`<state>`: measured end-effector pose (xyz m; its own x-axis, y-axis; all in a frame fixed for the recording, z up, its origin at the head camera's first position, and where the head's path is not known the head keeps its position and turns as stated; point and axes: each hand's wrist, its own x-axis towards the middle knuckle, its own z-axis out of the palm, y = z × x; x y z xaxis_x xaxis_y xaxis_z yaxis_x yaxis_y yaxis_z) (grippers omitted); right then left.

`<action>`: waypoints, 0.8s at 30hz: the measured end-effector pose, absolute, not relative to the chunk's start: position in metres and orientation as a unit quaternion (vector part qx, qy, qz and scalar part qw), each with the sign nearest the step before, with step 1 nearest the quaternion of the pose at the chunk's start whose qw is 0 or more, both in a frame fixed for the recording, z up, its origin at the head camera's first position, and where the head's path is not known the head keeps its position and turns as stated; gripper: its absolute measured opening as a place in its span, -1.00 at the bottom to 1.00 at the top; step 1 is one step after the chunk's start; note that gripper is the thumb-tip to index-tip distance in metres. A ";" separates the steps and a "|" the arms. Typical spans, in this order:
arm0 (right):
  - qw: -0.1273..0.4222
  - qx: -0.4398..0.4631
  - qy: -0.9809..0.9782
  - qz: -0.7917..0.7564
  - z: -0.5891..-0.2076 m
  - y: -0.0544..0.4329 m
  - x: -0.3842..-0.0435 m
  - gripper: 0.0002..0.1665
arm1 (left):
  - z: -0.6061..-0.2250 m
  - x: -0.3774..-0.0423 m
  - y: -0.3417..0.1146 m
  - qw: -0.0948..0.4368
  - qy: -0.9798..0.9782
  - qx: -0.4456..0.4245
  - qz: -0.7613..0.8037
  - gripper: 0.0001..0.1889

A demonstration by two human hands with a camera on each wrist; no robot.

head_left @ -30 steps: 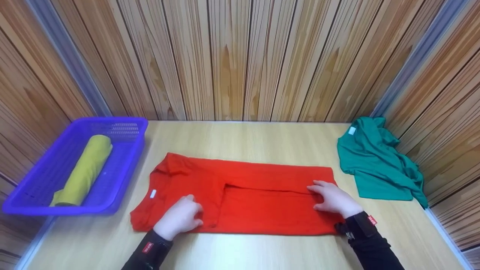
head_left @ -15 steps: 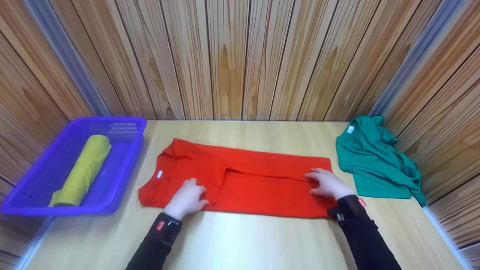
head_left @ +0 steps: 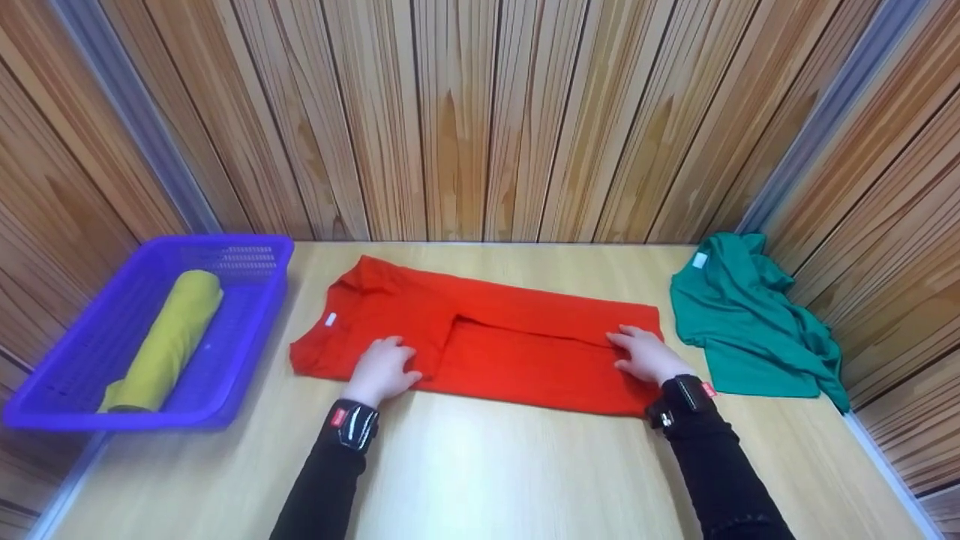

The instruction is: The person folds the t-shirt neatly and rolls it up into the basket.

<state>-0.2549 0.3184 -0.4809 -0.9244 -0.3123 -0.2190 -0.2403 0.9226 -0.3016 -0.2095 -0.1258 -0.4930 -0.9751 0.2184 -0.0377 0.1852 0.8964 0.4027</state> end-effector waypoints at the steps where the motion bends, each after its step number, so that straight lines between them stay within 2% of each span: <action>1: 0.134 -0.140 0.972 -0.135 -0.481 0.318 -0.256 -0.31 | -0.494 -0.211 -0.126 0.040 0.973 0.099 0.204 -0.51; 8: 0.156 -0.117 0.970 -0.143 -0.482 0.314 -0.259 -0.25 | -0.490 -0.212 -0.111 0.032 0.972 0.039 0.229 -0.57; 14: 0.161 -0.113 0.969 -0.147 -0.487 0.312 -0.258 -0.25 | -0.486 -0.187 -0.069 0.009 0.983 0.034 0.183 -0.66; 18: 0.150 -0.121 0.971 -0.144 -0.489 0.312 -0.257 -0.28 | -0.486 -0.167 -0.040 -0.005 0.986 0.051 0.157 -0.59; 24: 0.132 -0.123 0.973 -0.146 -0.488 0.314 -0.254 -0.30 | -0.487 -0.152 -0.017 0.016 0.995 0.054 0.083 -0.42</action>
<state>-0.2535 0.3139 -0.4885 -0.9351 -0.2775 -0.2204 -0.2005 0.9271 -0.3167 -0.1523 -0.0169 -0.4874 -0.9937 0.1097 -0.0224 0.1045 0.9803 0.1676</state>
